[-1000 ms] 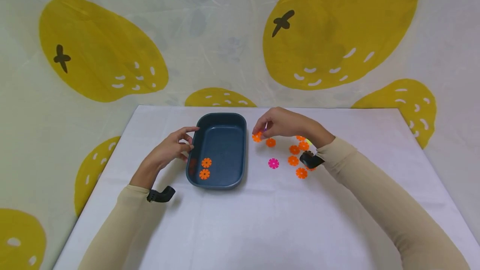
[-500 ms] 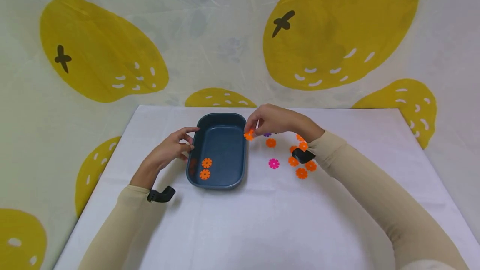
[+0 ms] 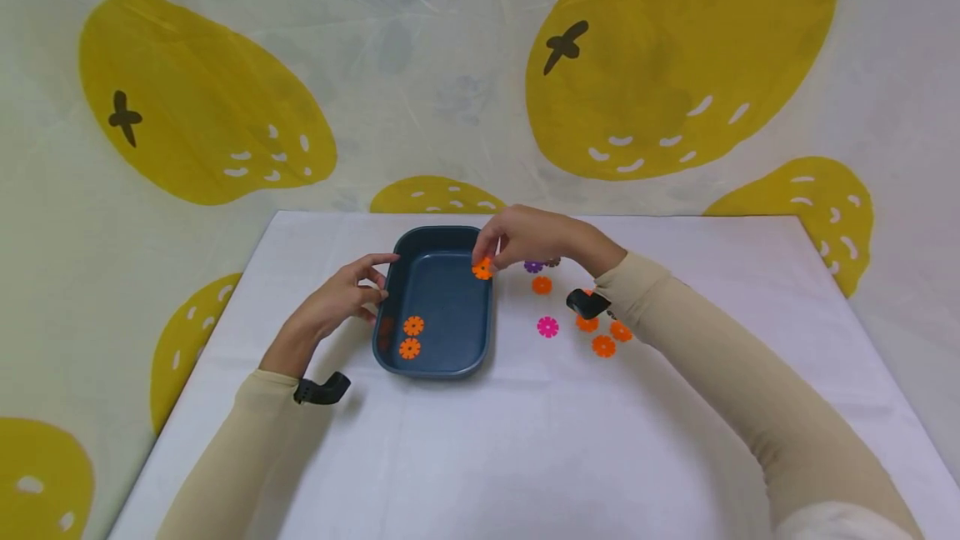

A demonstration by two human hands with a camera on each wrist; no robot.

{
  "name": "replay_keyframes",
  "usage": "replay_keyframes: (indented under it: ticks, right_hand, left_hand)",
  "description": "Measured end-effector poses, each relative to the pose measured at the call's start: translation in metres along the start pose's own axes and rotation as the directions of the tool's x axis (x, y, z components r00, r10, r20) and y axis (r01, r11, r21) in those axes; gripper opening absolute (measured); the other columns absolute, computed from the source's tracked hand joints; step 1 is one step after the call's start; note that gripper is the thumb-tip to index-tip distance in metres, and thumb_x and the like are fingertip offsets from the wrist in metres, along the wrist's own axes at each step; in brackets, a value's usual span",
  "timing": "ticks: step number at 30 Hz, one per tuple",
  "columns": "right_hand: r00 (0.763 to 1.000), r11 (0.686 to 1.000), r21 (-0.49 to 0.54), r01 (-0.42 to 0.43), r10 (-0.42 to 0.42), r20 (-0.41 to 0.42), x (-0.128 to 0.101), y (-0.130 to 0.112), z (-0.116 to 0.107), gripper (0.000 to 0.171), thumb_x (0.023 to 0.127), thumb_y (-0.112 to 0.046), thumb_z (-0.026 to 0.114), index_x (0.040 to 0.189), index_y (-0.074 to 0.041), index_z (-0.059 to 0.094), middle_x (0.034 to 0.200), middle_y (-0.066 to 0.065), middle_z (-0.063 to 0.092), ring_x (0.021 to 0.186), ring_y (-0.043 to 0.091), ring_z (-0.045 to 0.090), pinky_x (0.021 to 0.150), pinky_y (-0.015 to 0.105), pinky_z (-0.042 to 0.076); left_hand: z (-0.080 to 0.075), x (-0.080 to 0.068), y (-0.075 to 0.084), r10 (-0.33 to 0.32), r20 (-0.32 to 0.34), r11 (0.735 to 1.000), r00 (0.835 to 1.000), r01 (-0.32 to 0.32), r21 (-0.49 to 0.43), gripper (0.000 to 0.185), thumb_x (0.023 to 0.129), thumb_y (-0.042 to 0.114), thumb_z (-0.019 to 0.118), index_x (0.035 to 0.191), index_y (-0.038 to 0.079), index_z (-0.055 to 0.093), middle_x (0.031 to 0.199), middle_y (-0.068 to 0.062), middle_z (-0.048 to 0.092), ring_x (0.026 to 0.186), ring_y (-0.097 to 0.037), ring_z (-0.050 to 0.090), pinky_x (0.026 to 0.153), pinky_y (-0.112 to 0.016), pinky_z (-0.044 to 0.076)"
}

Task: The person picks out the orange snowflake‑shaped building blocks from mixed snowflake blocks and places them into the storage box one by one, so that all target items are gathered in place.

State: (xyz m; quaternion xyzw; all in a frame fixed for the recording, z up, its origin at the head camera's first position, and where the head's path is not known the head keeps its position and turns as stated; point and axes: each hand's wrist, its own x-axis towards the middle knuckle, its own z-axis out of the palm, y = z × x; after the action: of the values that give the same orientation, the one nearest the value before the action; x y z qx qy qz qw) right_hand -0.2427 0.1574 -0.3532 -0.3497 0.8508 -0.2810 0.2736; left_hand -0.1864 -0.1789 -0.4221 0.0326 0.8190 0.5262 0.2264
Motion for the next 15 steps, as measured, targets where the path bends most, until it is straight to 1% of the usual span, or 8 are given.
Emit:
replay_keyframes:
  ticks: [2, 4, 7, 9, 10, 11, 15]
  right_hand:
    - [1.000, 1.000, 0.010, -0.010, 0.010, 0.007, 0.003, -0.001, 0.000, 0.021, 0.095, -0.014, 0.071, 0.113, -0.023, 0.077, 0.100, -0.001, 0.072, 0.052, 0.020, 0.054, 0.047, 0.031, 0.049]
    - [1.000, 1.000, 0.003, -0.005, 0.005, 0.005, 0.006, -0.002, 0.000, 0.021, 0.095, -0.014, 0.070, 0.113, -0.024, 0.077, 0.100, -0.002, 0.072, 0.053, 0.020, 0.054, 0.046, 0.030, 0.048]
    - [1.000, 0.999, -0.021, 0.026, -0.026, -0.001, 0.010, -0.004, 0.000, 0.021, 0.094, -0.013, 0.071, 0.112, -0.022, 0.077, 0.099, -0.003, 0.072, 0.070, 0.018, 0.063, 0.057, 0.032, 0.055]
    - [0.999, 0.998, -0.037, 0.053, -0.053, -0.001, 0.013, -0.006, 0.001, 0.020, 0.094, -0.012, 0.071, 0.112, -0.020, 0.077, 0.098, -0.004, 0.072, 0.084, 0.017, 0.066, 0.070, 0.033, 0.058]
    - [0.998, 0.998, -0.035, 0.061, -0.061, 0.002, 0.014, -0.007, 0.001, 0.020, 0.094, -0.012, 0.071, 0.112, -0.019, 0.077, 0.097, -0.004, 0.073, 0.085, 0.018, 0.067, 0.072, 0.033, 0.058]
    - [0.998, 0.997, -0.035, 0.070, -0.070, 0.007, 0.016, -0.008, 0.001, 0.020, 0.094, -0.011, 0.071, 0.113, -0.018, 0.077, 0.097, -0.004, 0.073, 0.089, 0.018, 0.067, 0.077, 0.033, 0.058]
    - [0.996, 0.996, -0.025, 0.086, -0.086, 0.024, 0.021, -0.009, 0.003, 0.021, 0.094, -0.010, 0.071, 0.114, -0.016, 0.076, 0.099, -0.002, 0.073, 0.092, 0.018, 0.067, 0.084, 0.032, 0.058]
  left_hand:
    - [0.000, 0.000, -0.001, -0.002, -0.003, 1.000, 1.000, 0.002, 0.002, 0.064, 0.094, -0.002, 0.053, 0.153, 0.019, 0.042, 0.110, -0.015, 0.045, 0.082, -0.028, 0.056, 0.063, -0.040, 0.060]
    - [0.000, 0.001, -0.001, -0.006, -0.005, 1.000, 1.000, 0.006, 0.000, 0.064, 0.094, -0.002, 0.053, 0.153, 0.020, 0.043, 0.110, -0.015, 0.045, 0.081, -0.028, 0.056, 0.063, -0.040, 0.060]
    - [0.000, 0.002, -0.001, -0.008, -0.006, 1.000, 1.000, 0.008, -0.006, 0.065, 0.093, -0.003, 0.053, 0.153, 0.020, 0.043, 0.110, -0.015, 0.045, 0.082, -0.028, 0.056, 0.062, -0.038, 0.060]
    - [-0.001, 0.001, -0.001, -0.008, -0.003, 1.000, 1.000, 0.008, -0.010, 0.065, 0.093, -0.004, 0.052, 0.153, 0.019, 0.043, 0.110, -0.015, 0.045, 0.083, -0.029, 0.056, 0.061, -0.037, 0.059]
    - [-0.001, 0.001, 0.000, -0.009, -0.001, 1.000, 1.000, 0.009, -0.011, 0.065, 0.093, -0.004, 0.051, 0.153, 0.019, 0.043, 0.110, -0.015, 0.045, 0.083, -0.029, 0.056, 0.061, -0.037, 0.059]
    - [-0.001, 0.001, 0.000, -0.010, 0.000, 1.000, 1.000, 0.010, -0.012, 0.065, 0.092, -0.005, 0.051, 0.153, 0.019, 0.043, 0.110, -0.015, 0.045, 0.084, -0.029, 0.056, 0.061, -0.037, 0.059]
    - [0.000, 0.001, 0.001, -0.008, 0.008, 1.000, 1.000, 0.009, -0.015, 0.067, 0.092, -0.006, 0.051, 0.154, 0.019, 0.042, 0.112, -0.016, 0.045, 0.085, -0.029, 0.056, 0.062, -0.037, 0.060]
